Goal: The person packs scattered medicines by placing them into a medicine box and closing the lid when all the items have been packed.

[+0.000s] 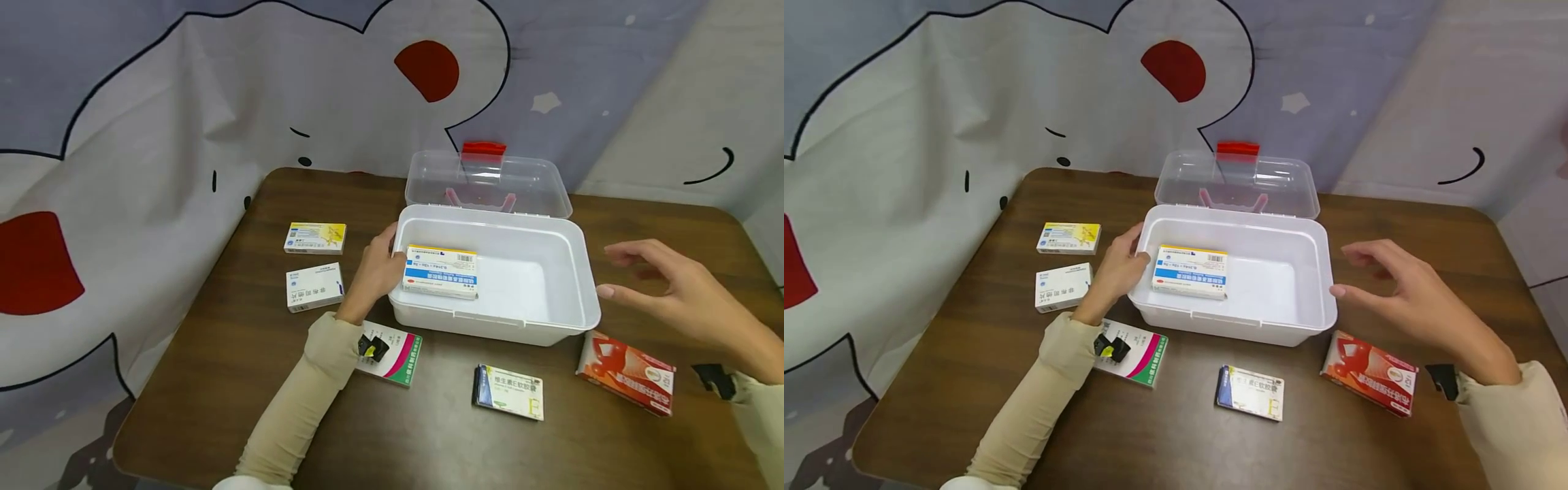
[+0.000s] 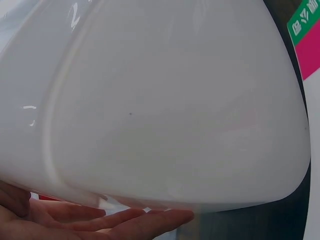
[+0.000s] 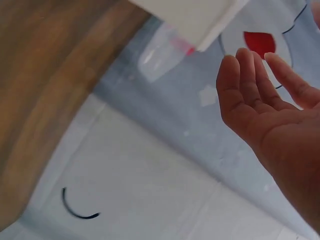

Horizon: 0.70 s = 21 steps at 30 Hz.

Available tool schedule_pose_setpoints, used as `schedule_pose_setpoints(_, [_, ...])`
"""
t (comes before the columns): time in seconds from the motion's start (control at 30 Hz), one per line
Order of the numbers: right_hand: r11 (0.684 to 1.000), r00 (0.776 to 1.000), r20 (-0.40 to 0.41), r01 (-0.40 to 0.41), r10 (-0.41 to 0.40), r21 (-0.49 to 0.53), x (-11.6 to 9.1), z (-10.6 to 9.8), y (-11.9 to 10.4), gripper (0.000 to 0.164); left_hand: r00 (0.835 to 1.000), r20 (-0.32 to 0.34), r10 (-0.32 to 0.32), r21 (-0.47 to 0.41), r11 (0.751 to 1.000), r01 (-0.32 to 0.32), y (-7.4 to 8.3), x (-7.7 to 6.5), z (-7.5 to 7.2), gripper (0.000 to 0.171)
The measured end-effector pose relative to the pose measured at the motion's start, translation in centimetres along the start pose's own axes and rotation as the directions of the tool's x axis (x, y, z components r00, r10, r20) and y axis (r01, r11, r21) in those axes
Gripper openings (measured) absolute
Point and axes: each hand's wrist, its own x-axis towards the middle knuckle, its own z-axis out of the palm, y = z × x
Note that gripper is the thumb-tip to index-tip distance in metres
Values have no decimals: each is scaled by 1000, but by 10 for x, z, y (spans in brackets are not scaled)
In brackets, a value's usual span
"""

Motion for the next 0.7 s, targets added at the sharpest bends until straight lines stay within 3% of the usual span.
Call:
schedule_pose_setpoints(0.3, [995, 993, 76, -93, 95, -30, -31, 10, 37, 55, 1000, 3, -14, -27, 1000, 14, 1, 1, 1, 54])
schedule_pose_setpoints(0.47, [993, 985, 134, -101, 108, -59, -46, 16, 53, 54, 1000, 3, -23, -28, 999, 23, 2, 1, 1, 54])
schedule_pose_setpoints(0.7, [985, 962, 227, -129, 153, -115, -60, 23, 67, 60, 1000, -8, -15, -31, 999, 15, 1, 0, 1, 54])
